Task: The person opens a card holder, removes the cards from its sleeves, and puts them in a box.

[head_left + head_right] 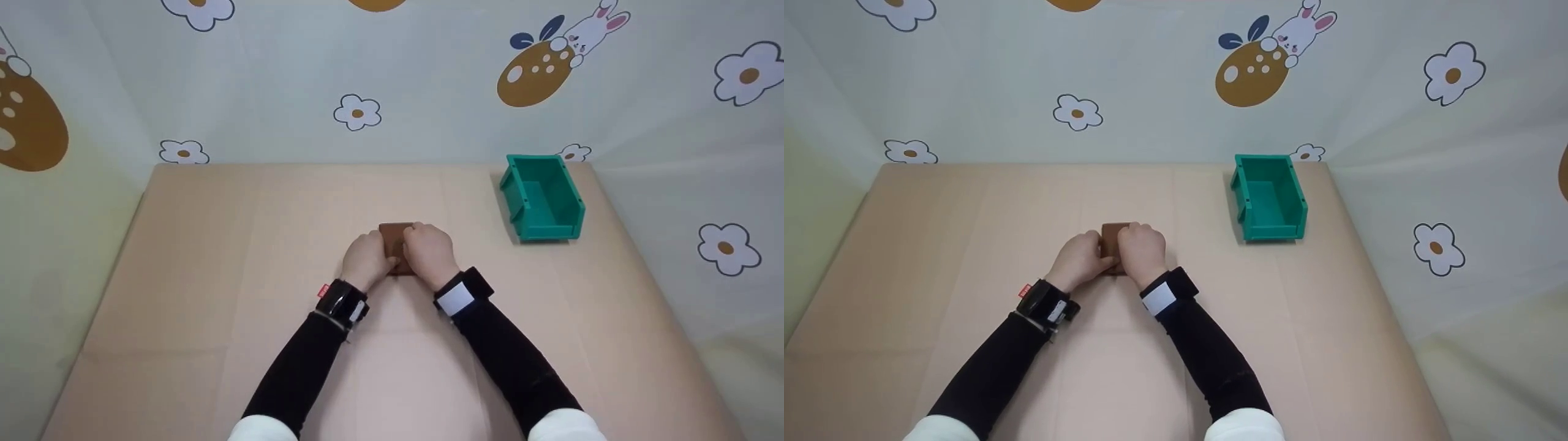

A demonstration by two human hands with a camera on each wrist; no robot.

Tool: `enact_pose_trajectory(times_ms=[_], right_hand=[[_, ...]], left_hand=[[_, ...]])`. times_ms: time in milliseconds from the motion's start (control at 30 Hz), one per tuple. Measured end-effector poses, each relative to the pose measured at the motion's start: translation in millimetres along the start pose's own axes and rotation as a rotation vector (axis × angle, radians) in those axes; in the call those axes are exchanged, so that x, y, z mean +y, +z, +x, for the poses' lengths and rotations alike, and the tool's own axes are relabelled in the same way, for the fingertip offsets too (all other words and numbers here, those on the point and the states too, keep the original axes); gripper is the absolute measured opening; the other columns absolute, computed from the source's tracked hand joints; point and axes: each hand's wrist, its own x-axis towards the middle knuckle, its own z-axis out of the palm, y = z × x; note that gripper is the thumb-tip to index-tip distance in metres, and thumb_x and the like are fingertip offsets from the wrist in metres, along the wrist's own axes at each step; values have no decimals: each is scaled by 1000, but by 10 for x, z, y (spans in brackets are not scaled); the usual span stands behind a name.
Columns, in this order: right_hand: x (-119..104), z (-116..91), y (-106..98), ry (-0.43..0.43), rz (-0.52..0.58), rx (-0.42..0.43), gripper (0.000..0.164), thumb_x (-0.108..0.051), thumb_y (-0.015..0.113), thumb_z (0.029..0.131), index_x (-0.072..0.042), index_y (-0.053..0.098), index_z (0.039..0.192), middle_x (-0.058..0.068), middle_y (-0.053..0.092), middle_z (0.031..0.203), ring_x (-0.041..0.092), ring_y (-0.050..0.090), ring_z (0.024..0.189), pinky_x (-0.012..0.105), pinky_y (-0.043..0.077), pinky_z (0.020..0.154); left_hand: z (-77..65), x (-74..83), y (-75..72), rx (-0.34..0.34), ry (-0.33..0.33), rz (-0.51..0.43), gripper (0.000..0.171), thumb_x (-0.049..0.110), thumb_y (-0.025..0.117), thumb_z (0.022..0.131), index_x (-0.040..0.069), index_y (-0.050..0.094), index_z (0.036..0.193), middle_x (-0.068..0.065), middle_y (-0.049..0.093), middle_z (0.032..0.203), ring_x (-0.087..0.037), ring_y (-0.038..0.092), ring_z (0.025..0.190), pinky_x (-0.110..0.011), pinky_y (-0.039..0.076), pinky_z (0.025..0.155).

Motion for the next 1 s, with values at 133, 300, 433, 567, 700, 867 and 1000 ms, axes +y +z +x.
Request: enact_pose_trajectory(times_ms=[133, 300, 433, 567, 700, 867, 1000], right_hand=[[26, 12, 0, 0, 34, 6, 10, -7, 68, 85, 0, 67, 78, 13, 65, 78, 30, 64, 68, 43, 53, 57], [72, 33, -3, 4, 89, -20, 13, -7, 67, 85, -1, 64, 74, 13, 63, 75, 31, 62, 67, 44, 52, 59], [99, 43, -18, 1, 126, -39, 16, -7, 68, 85, -1, 62, 72, 13, 61, 74, 32, 62, 66, 45, 51, 60], [127, 50, -23, 11, 166, -45, 17, -8, 70, 85, -2, 62, 71, 12, 60, 71, 32, 61, 65, 45, 50, 59], [160, 51, -3, 32, 183, -62, 19, -10, 70, 87, -3, 62, 71, 11, 60, 71, 30, 61, 65, 44, 51, 60], [170, 54, -9, 52, 192, -89, 17, -12, 70, 88, -3, 65, 74, 11, 62, 73, 30, 62, 67, 43, 52, 62], [165, 53, -33, 67, 201, -105, 15, -13, 70, 89, -4, 67, 77, 11, 63, 76, 30, 63, 70, 43, 52, 64]], left_hand=[[-1, 4, 1, 2, 4, 5, 38, 21, 80, 83, -5, 62, 103, -19, 68, 96, -34, 66, 90, -43, 52, 81], [-7, 4, 9, 10, 20, 16, 39, 21, 80, 84, -7, 63, 104, -20, 68, 96, -35, 66, 91, -44, 52, 80], [-14, 2, 6, 12, 32, 14, 38, 21, 80, 84, -7, 63, 104, -19, 68, 96, -34, 66, 91, -44, 51, 81], [-19, 4, -6, 9, 36, 10, 38, 21, 79, 85, -7, 63, 105, -19, 68, 96, -34, 66, 92, -43, 51, 81], [-19, 8, -8, 3, 31, 11, 39, 21, 79, 85, -7, 63, 106, -19, 68, 97, -33, 65, 92, -43, 51, 81], [-16, 7, -4, -7, 21, 10, 41, 22, 79, 85, -8, 62, 107, -19, 67, 98, -33, 65, 93, -43, 50, 81], [-19, 9, -9, -7, 28, 20, 41, 22, 79, 85, -8, 62, 108, -19, 67, 98, -33, 65, 93, -43, 51, 82]])
